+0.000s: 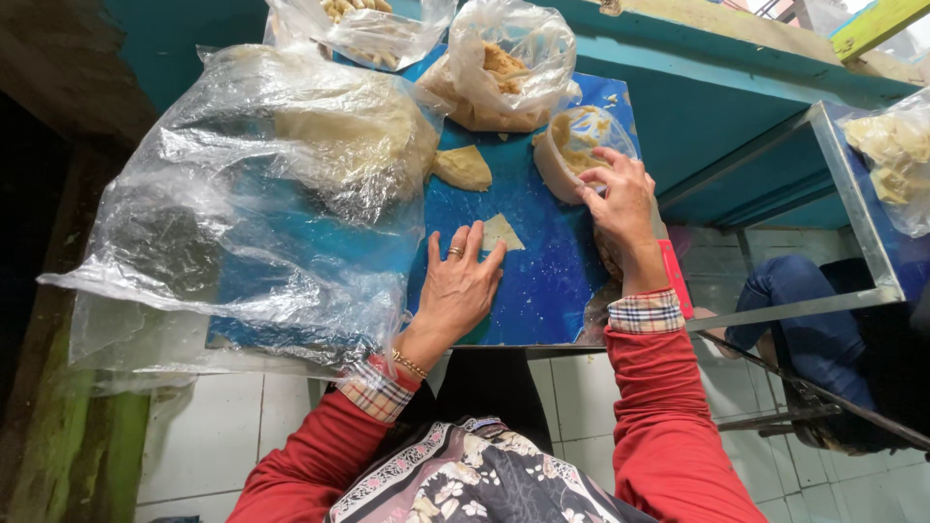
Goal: The person sits at a small blue table and folds triangular pastry wrappers one at a time, pinching them closed around a portion of filling taken from a plastic container, and places each folded pastry into a plastic bag. A knife and cutting board rest on the table beside the work area.
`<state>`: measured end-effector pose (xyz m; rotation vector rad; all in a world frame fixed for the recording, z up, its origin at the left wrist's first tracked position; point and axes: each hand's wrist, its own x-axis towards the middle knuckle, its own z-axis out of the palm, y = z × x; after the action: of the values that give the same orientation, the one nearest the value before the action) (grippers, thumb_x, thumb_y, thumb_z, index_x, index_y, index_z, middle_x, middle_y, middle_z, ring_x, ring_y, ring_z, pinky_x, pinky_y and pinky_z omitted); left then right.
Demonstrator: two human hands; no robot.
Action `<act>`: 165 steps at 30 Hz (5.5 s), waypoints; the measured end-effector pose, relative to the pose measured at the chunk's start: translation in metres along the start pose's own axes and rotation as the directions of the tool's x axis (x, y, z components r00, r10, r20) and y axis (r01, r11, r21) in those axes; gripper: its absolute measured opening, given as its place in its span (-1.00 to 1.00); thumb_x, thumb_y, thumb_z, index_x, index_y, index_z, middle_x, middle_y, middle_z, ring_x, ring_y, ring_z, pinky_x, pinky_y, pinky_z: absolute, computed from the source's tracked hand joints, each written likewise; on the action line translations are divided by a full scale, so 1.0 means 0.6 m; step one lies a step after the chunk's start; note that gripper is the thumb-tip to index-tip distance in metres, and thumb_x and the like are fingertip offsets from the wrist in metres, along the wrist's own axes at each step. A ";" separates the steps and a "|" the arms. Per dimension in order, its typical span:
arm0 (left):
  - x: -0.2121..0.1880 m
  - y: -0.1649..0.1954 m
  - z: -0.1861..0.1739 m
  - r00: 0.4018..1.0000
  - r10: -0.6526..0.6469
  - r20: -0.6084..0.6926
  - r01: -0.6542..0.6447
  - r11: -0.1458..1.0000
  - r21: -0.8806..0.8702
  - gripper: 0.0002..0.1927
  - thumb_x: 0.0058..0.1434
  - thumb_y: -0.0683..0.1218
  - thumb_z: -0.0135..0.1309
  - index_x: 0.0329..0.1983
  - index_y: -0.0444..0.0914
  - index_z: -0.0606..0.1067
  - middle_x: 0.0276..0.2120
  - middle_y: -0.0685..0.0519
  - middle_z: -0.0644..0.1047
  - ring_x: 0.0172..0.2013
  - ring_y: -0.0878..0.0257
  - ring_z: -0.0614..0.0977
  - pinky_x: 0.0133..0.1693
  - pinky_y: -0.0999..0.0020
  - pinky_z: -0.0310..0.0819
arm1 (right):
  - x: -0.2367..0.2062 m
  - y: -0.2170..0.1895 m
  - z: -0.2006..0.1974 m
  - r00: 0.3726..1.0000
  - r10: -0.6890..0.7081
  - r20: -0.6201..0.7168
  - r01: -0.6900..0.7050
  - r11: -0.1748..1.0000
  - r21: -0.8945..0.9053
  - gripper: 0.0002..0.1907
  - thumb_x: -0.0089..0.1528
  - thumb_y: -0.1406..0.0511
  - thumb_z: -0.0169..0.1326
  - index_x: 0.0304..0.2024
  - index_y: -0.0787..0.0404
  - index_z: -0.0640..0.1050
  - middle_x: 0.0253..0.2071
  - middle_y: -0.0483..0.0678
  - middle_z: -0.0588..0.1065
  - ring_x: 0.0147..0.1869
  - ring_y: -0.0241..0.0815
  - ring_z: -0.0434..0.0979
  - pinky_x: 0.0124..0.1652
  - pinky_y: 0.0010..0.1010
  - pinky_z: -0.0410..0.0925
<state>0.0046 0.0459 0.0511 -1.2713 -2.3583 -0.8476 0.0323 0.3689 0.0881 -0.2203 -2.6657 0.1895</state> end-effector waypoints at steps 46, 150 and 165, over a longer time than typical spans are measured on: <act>-0.006 -0.014 0.008 0.993 -0.091 0.072 0.095 0.994 -0.058 -0.54 0.26 0.11 0.08 0.24 0.00 0.46 0.33 -0.24 0.28 0.31 -0.16 0.27 0.17 -0.53 -0.01 | -0.077 -0.154 -0.051 0.994 -0.098 -0.056 0.091 0.988 -0.124 -0.51 0.25 0.48 0.06 0.19 -0.04 0.60 0.31 -0.15 0.43 0.41 -0.09 0.38 0.30 -0.10 0.22; -0.032 -0.024 -0.058 0.990 -0.048 -0.134 0.019 0.978 -0.208 -0.95 0.16 -0.18 0.17 -0.36 -0.18 0.53 -0.27 0.07 0.50 -0.18 0.10 0.53 -0.15 0.15 0.37 | 0.314 -0.093 0.068 0.895 0.417 -0.160 -0.321 0.849 0.420 -0.83 0.17 0.22 0.25 -0.35 0.19 0.70 -0.47 -0.02 0.64 -0.37 -0.14 0.65 -0.30 -0.33 0.43; -0.036 -0.003 -0.057 0.992 0.002 -0.129 -0.023 0.986 -0.163 -0.94 0.06 -0.19 0.21 -0.42 -0.19 0.54 -0.26 0.03 0.48 -0.19 0.07 0.51 -0.23 0.15 0.34 | 0.266 -0.083 0.039 0.907 0.303 -0.293 -0.210 0.927 0.310 -0.83 0.22 0.25 0.23 -0.31 0.22 0.70 -0.43 0.03 0.63 -0.36 -0.14 0.66 -0.27 -0.32 0.45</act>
<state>0.0151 0.0094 0.0648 -1.2515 -2.2164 -1.1053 -0.1253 0.3476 0.1444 -0.4742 -2.2317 0.5490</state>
